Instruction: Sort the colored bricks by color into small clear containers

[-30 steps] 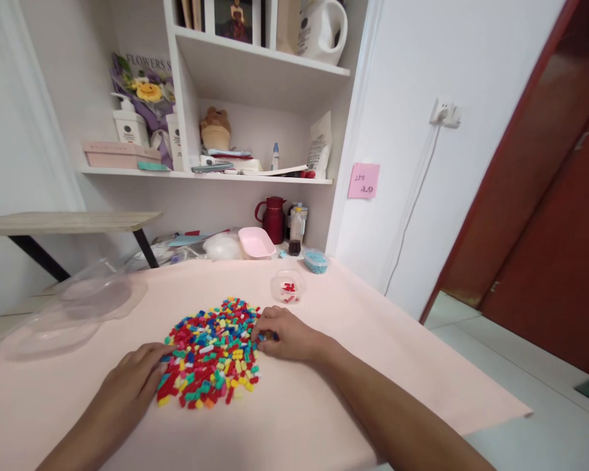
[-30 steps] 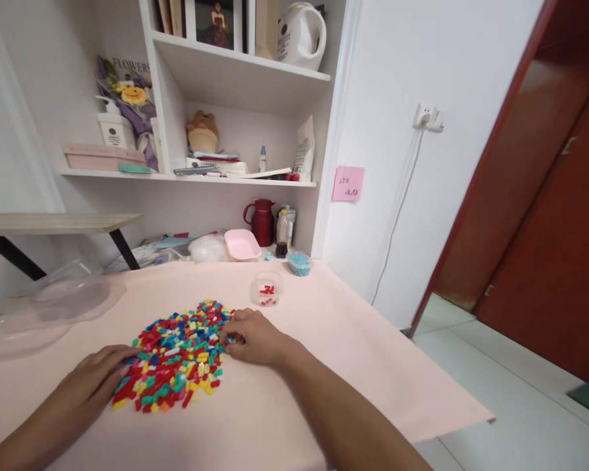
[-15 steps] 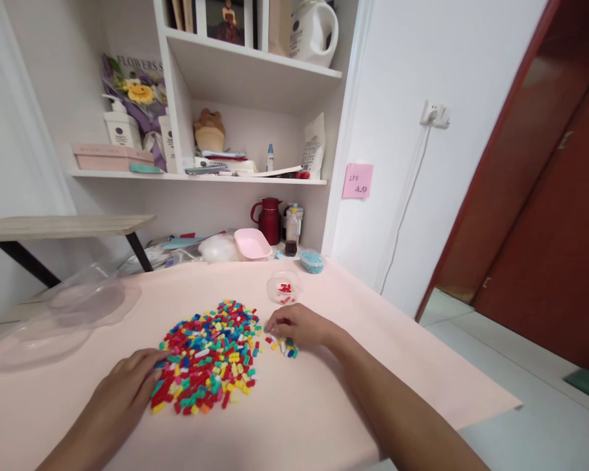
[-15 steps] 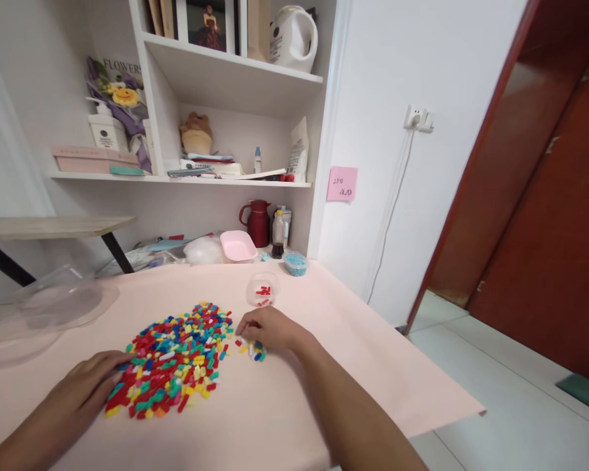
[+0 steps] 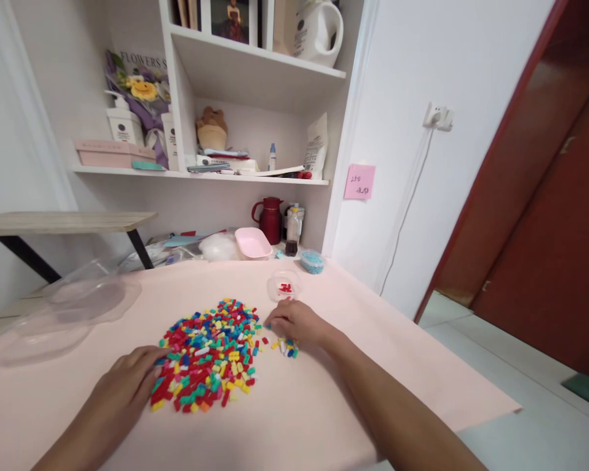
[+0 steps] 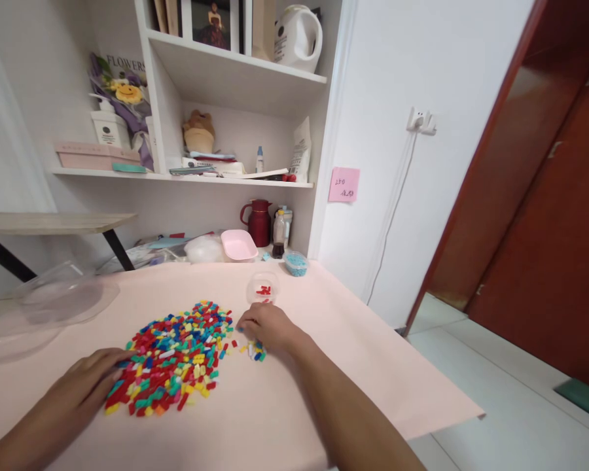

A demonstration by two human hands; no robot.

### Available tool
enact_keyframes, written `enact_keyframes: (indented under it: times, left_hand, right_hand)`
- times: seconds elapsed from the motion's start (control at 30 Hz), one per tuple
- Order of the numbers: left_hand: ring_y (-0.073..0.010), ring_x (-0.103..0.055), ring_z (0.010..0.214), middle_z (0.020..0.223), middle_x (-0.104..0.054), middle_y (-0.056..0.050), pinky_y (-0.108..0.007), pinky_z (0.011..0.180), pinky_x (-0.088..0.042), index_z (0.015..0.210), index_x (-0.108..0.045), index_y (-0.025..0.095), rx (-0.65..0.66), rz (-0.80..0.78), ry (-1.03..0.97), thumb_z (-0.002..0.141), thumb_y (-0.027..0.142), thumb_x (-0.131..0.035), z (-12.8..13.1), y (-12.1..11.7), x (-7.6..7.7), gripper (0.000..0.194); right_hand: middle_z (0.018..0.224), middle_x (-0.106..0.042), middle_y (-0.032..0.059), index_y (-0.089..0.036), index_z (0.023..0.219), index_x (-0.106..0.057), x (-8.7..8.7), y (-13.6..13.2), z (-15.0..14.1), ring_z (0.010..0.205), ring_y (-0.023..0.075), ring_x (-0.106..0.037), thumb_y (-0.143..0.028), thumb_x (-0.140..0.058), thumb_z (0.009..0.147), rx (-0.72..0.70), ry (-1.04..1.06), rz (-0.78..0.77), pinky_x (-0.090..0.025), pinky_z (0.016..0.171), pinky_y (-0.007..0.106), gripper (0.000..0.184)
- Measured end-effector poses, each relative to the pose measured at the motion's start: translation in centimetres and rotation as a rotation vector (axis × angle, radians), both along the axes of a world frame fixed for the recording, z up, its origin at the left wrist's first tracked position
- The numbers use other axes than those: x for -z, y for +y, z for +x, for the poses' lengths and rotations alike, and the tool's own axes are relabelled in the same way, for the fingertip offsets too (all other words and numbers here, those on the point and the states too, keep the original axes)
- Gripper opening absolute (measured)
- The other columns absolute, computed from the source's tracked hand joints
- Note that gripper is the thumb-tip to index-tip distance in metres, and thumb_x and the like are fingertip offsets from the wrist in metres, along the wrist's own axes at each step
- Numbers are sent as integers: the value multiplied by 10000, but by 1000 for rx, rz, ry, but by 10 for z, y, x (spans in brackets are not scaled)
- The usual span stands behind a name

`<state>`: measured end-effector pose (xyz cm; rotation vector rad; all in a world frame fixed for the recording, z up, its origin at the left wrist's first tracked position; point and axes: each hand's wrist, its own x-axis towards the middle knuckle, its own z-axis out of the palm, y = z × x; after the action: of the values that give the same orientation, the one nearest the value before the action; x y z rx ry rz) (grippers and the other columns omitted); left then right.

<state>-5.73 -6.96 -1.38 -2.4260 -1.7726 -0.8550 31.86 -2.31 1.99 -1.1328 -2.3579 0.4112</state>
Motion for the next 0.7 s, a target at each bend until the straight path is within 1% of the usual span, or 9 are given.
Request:
enact_keyframes:
  times: [0.07, 0.13, 0.2, 0.37, 0.53, 0.6, 0.7]
  left_hand:
    - [-214, -671, 965, 1051, -721, -30, -371, 860, -552, 993, -692, 295, -1, -2, 5, 855, 440, -404, 0, 0, 0, 351]
    - [-212, -669, 968, 1057, -719, -28, -368, 861, -551, 999, -691, 297, 0, -4, 8, 857, 433, -405, 0, 1, 0, 347]
    - [-210, -668, 969, 1057, -719, -27, -365, 860, -551, 1013, -689, 298, 0, -5, 9, 856, 425, -412, 0, 0, 0, 343]
    - [-208, -671, 949, 1055, -719, -29, -359, 838, -556, 1031, -688, 293, -3, -14, 11, 855, 410, -412, 1, -1, -1, 347]
    - [-203, -675, 940, 1037, -725, -20, -347, 830, -558, 1022, -688, 298, 3, 11, 11, 856, 400, -420, 1, -2, -1, 331]
    - [-199, -677, 938, 1031, -726, -12, -334, 822, -560, 1016, -688, 306, 12, 28, 13, 857, 401, -430, 1, -1, 1, 318]
    - [-194, -680, 934, 1029, -727, -2, -321, 815, -563, 1002, -690, 319, 18, 55, 11, 861, 412, -435, -3, 1, 6, 306]
  right_hand:
    - [899, -677, 37, -225, 945, -754, 1, 0, 1, 830, 166, -611, -307, -637, 863, 9, 28, -29, -442, 754, 246, 165]
    - [885, -656, 28, -227, 920, -757, 2, -1, -1, 793, 156, -603, -356, -738, 774, 0, 37, -44, -442, 716, 236, 195]
    - [885, -637, 22, -231, 922, -757, 3, -3, -4, 763, 144, -591, -362, -782, 723, -16, 24, -40, -435, 686, 229, 240]
    - [920, -623, 24, -231, 925, -753, 2, -8, -11, 760, 132, -587, -238, -746, 739, -56, -24, -4, -430, 684, 218, 186]
    - [921, -627, 18, -230, 893, -752, 0, -10, -16, 754, 126, -591, -158, -727, 718, -43, -17, -15, -428, 687, 213, 190]
    - [893, -624, 16, -218, 852, -748, 0, -9, -16, 752, 127, -581, -139, -745, 688, -39, 31, -33, -431, 690, 215, 181]
    - [821, -613, 11, -194, 776, -731, -3, -7, -13, 706, 123, -547, -153, -764, 659, -26, 202, -72, -431, 653, 217, 128]
